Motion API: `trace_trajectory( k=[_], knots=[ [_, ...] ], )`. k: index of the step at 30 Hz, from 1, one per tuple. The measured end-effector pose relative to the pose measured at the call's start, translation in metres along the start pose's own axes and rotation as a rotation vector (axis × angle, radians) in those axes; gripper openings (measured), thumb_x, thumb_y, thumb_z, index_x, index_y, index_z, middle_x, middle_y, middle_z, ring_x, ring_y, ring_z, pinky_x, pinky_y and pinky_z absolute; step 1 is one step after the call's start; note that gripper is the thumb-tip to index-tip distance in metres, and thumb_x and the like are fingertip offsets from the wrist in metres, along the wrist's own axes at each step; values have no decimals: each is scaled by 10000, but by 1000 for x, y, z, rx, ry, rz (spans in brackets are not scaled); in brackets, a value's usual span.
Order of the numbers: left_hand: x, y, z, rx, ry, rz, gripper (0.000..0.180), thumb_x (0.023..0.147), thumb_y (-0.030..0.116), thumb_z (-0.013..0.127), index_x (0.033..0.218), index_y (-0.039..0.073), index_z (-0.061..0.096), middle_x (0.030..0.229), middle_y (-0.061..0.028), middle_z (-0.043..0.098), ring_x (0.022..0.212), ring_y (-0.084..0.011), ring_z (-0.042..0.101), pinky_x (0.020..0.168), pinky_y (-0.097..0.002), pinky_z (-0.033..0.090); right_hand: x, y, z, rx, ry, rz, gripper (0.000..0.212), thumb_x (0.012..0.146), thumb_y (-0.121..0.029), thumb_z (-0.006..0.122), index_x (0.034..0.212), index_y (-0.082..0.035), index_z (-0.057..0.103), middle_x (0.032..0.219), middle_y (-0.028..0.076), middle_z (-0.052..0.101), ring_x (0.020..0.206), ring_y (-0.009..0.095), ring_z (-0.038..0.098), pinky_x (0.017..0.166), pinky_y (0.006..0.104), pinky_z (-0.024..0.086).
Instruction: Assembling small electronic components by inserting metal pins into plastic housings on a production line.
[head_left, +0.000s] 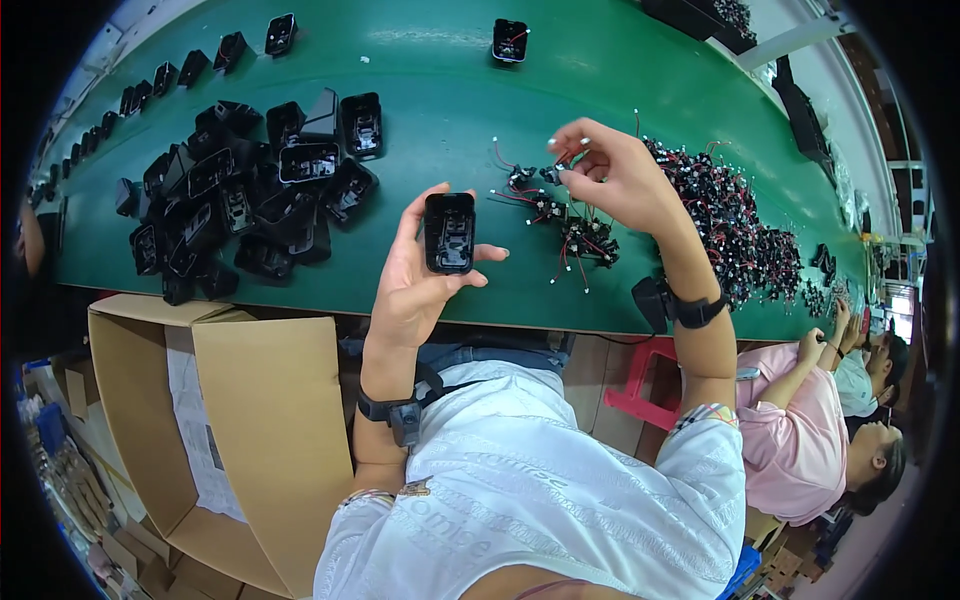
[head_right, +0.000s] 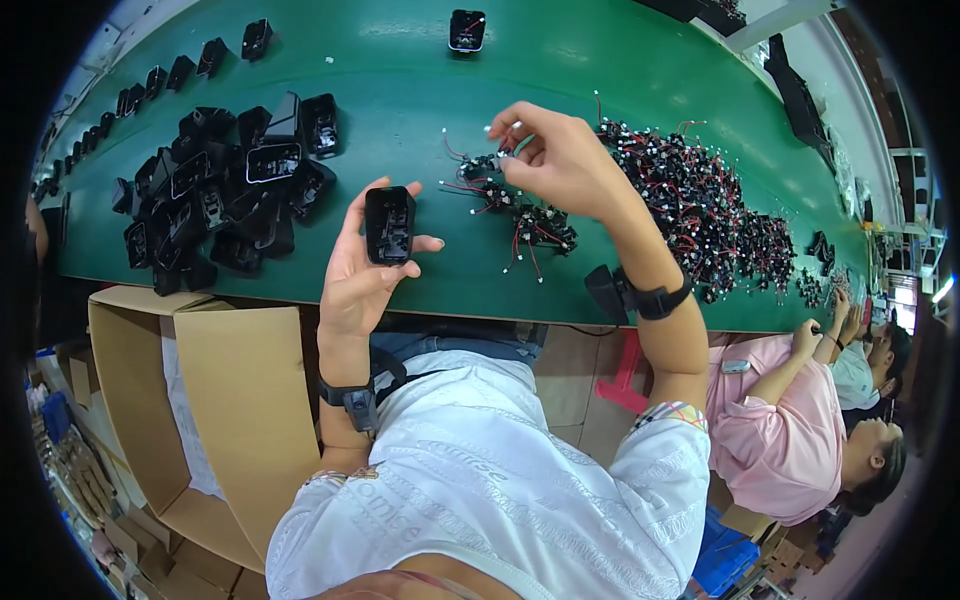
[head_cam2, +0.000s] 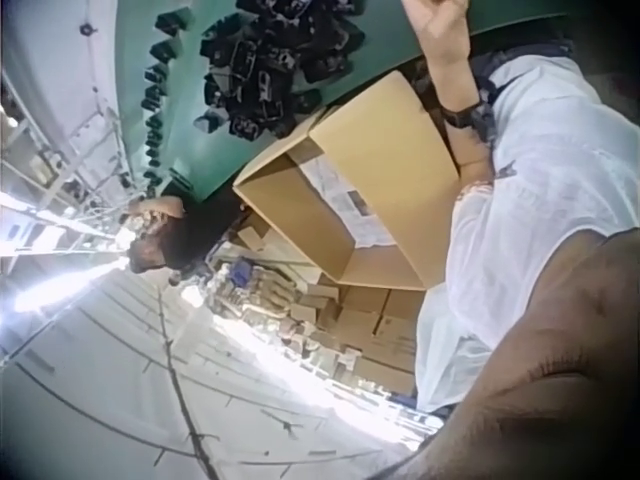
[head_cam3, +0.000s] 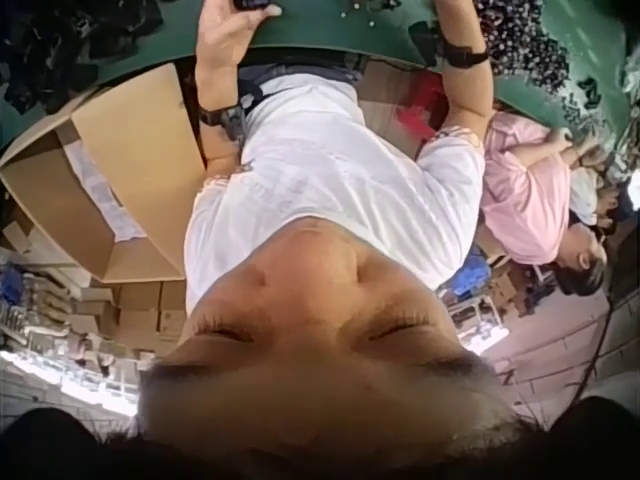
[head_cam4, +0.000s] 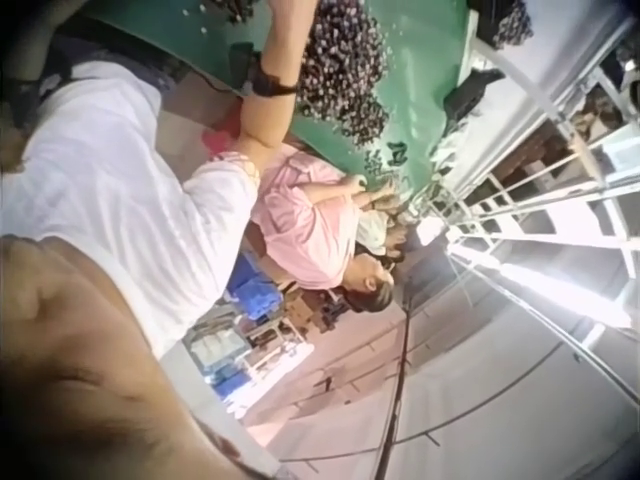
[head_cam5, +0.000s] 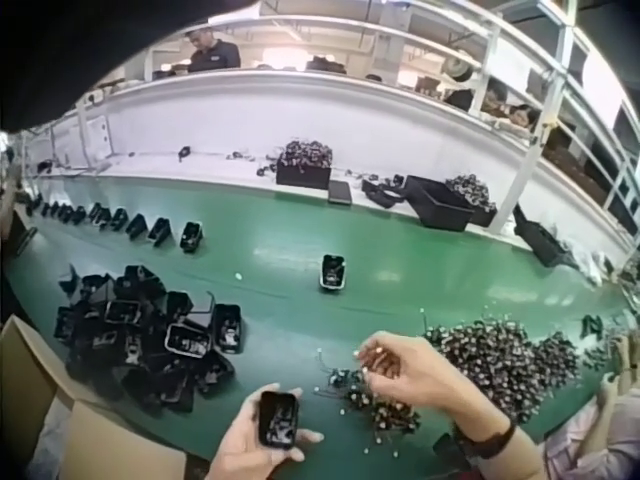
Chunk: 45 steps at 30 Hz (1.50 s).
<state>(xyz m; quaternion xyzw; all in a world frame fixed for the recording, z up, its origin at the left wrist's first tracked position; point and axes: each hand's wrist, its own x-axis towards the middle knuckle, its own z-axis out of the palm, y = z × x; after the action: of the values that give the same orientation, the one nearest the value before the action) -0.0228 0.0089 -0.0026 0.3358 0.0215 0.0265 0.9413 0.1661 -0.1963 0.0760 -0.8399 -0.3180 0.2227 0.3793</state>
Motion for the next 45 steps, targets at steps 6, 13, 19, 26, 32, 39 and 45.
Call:
trace_trajectory(
  k=[6,13,19,26,32,39,45],
  knots=[
    [6,-8,16,173,-30,8,861,809,-73,653,1564,45,255,1495,-179,428,1127,-368,683,833,-367,624,-22,3,16,310,88,-53,272,861,14,655,1131,1,625,1126,95,698,952,100,623,845,237,516],
    [19,-21,21,355,88,32,779,836,-35,662,1530,3,311,1302,-178,536,1009,-299,714,753,-320,606,-15,13,26,86,154,-42,367,905,-16,590,1272,-22,583,1007,51,697,874,80,630,739,228,508],
    [27,-25,22,354,78,13,756,848,-66,618,1531,11,302,1315,-183,514,999,-274,711,755,-322,613,-10,26,24,135,85,102,266,951,-24,592,1216,3,603,1001,48,720,837,46,627,740,208,512],
    [24,-21,21,316,-23,168,839,822,-112,574,1574,35,232,1484,-171,412,1179,-302,658,867,-368,625,-36,-5,40,429,294,-133,188,927,26,688,1113,16,668,1181,131,715,892,71,625,755,212,509],
    [13,-9,33,315,-78,155,856,819,-114,578,1580,53,224,1561,-179,355,1220,-325,641,899,-370,615,-64,-26,62,603,203,-186,303,899,117,642,1198,66,636,1377,177,552,1075,166,627,864,275,559],
    [8,-15,27,324,-41,166,842,826,-120,567,1575,56,223,1542,-176,369,1218,-313,640,896,-360,612,-80,-33,75,657,190,-179,350,959,116,510,1301,45,520,1422,207,522,1229,234,618,1030,369,516],
    [4,-14,29,350,-6,160,840,824,-125,563,1571,58,227,1527,-175,376,1170,-292,662,889,-359,614,-82,-38,75,643,211,-99,308,942,125,546,1240,46,540,1318,202,606,1146,245,682,994,346,542]
  ],
)
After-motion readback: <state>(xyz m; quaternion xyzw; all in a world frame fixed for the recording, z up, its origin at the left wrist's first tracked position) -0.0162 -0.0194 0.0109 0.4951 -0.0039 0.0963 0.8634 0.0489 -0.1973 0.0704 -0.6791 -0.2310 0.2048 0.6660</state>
